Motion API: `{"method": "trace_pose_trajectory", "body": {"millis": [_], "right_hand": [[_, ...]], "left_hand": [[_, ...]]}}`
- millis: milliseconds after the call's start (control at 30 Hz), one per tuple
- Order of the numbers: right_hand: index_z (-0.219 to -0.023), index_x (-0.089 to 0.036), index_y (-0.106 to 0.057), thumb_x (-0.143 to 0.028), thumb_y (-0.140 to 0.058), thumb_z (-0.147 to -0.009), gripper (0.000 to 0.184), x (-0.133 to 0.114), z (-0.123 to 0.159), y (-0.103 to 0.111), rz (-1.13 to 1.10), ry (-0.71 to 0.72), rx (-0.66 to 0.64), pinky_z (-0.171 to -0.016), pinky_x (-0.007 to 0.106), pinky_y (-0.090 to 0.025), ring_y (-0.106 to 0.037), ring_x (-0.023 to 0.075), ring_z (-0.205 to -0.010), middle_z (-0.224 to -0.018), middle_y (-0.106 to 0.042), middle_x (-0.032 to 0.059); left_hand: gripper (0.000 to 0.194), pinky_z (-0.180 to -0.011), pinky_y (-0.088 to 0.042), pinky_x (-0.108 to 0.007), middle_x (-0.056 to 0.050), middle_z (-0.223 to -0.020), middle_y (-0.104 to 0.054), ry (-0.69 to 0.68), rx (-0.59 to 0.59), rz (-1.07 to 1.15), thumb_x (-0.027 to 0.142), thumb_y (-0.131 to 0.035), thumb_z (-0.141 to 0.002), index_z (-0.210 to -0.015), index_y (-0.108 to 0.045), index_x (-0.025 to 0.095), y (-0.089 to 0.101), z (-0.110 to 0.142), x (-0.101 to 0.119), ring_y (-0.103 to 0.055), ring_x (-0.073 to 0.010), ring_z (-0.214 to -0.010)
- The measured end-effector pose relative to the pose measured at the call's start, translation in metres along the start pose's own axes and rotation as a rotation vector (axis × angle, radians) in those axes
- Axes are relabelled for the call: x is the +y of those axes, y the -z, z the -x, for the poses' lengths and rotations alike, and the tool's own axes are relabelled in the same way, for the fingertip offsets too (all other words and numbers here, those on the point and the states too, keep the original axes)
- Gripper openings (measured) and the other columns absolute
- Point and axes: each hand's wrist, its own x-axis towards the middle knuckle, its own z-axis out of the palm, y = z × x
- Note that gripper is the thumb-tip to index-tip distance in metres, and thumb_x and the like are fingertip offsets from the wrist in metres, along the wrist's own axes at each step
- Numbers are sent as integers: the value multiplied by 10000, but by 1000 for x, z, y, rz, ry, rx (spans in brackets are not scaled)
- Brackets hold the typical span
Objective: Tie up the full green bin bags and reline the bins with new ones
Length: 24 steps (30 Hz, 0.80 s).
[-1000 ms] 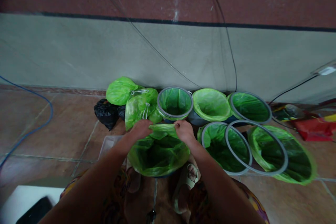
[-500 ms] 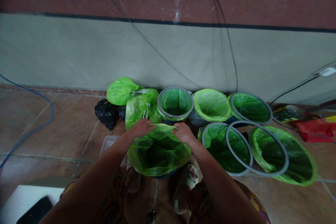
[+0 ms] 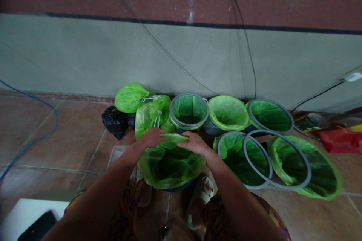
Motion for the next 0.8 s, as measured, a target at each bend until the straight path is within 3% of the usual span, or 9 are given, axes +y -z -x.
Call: {"method": "trace_pose_trajectory", "body": {"millis": [67, 167, 300, 400, 533, 667, 800], "right_hand": [[-1169, -159, -684, -388, -712, -773, 458, -2, -1, -2, 19, 21, 14, -818, 267, -498, -682, 203, -957, -1137, -730, 73], [-1005, -175, -740, -328, -586, -883, 249, -6, -2, -1, 170, 27, 26, -789, 248, -470, -680, 176, -878, -983, -759, 46], [-957, -177, -746, -274, -530, -919, 240, -5, -3, 2, 447, -85, 149, -780, 245, -434, -674, 178, -887, -955, -760, 71], [-972, -180, -742, -312, -515, -933, 266, -1, -3, -1, 540, -136, 142, -761, 246, -425, -678, 183, -902, -971, -759, 86], [-958, -187, -746, -324, -493, -938, 288, 3, -8, -10, 579, -168, 127, -747, 247, -430, -683, 192, -924, -974, -759, 100], [-961, -186, -751, -318, -476, -935, 306, 6, -20, -17, 575, -208, 150, -758, 249, -447, -689, 197, -939, -985, -761, 107], [-970, -186, -758, -326, -478, -930, 316, 10, -33, -23, 540, -258, 160, -765, 265, -466, -694, 214, -957, -1009, -758, 115]], "left_hand": [[295, -757, -460, -283, -75, -847, -713, -9, 6, 4, 361, -538, -902, -902, -748, 155, -1, -1, 0, -651, -211, -850], [281, -784, -474, -279, -73, -909, -725, -7, -4, 32, 374, -569, -884, -968, -745, 171, -3, -1, -1, -662, -213, -883], [286, -868, -477, -278, -86, -1038, -729, 42, 17, 43, 290, -621, -837, -1074, -729, 172, -4, 0, -5, -661, -220, -987], [313, -868, -480, -261, -73, -1061, -735, 66, -22, 98, 236, -660, -773, -1068, -738, 166, -4, -1, -14, -660, -204, -983], [339, -794, -490, -243, -27, -988, -750, 94, -104, 249, 258, -695, -711, -1031, -749, 162, -5, -6, -29, -656, -173, -874], [243, -692, -475, -230, 0, -756, -713, 133, -142, 304, 277, -616, -745, -870, -771, 136, -6, -9, -43, -619, -143, -723], [254, -647, -465, -234, -35, -719, -707, 277, -73, 301, 191, -529, -776, -824, -768, 119, -13, -12, -49, -613, -147, -698]]}}
